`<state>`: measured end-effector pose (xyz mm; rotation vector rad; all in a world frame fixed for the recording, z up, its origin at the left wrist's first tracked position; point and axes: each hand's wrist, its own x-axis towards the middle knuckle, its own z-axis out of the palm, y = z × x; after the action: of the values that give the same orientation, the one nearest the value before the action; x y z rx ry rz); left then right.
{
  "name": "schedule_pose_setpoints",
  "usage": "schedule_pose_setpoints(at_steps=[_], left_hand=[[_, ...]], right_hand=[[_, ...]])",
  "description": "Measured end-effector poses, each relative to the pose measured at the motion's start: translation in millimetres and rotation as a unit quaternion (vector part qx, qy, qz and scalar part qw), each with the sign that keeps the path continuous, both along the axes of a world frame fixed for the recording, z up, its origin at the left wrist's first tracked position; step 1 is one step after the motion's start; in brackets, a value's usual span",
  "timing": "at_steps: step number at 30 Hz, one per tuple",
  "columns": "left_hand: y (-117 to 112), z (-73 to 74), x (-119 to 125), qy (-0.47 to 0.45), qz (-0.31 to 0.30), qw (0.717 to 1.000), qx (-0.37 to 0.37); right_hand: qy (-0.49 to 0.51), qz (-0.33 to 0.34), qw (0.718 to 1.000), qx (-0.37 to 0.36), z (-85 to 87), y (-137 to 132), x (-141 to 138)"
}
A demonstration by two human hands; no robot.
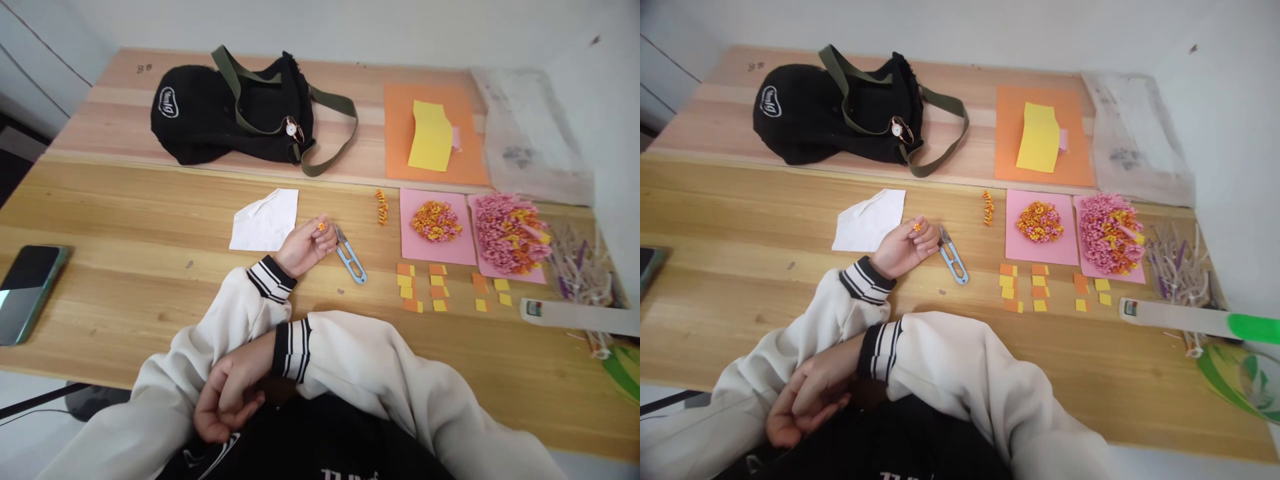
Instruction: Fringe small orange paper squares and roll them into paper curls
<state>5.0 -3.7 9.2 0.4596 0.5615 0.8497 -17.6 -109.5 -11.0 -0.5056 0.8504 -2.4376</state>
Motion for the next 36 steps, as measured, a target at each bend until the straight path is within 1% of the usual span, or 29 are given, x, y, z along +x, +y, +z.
schedule_pose_setpoints(at_steps=[6, 11, 18, 26, 31, 36], left_hand=[[1.2, -0.3, -1.0, -0.011, -0.010, 1.000, -0.012], [1.5, -1.2, -1.2, -0.014, -0.012, 1.000, -0.010], [1.6, -1.2, -1.1, -0.008, -0.002, 1.000, -0.027], [0.1, -0.7, -1.1, -0.002, -0.004, 1.000, 0.018], [-0.8, 0.3, -0.3, 0.015, -0.003, 1.000, 0.010], [-0.3, 0.6, 0.6, 0.012, 0.006, 1.000, 0.001]], right_hand=[[-0.007, 0.001, 1.000, 0.009, 0.6, 0.8, 0.7], [-0.007, 0.003, 1.000, -0.001, -2.4, 0.3, -0.8], [0.000, 0.009, 1.000, 0.001, -3.2, 0.8, -2.0], [-0.013, 0.010, 1.000, 0.008, 0.1, 0.7, 0.4], [-0.021, -0.006, 1.000, 0.008, 3.9, 1.5, 3.3], [-0.006, 0.003, 1.000, 0.013, 2.4, 2.6, 1.7]])
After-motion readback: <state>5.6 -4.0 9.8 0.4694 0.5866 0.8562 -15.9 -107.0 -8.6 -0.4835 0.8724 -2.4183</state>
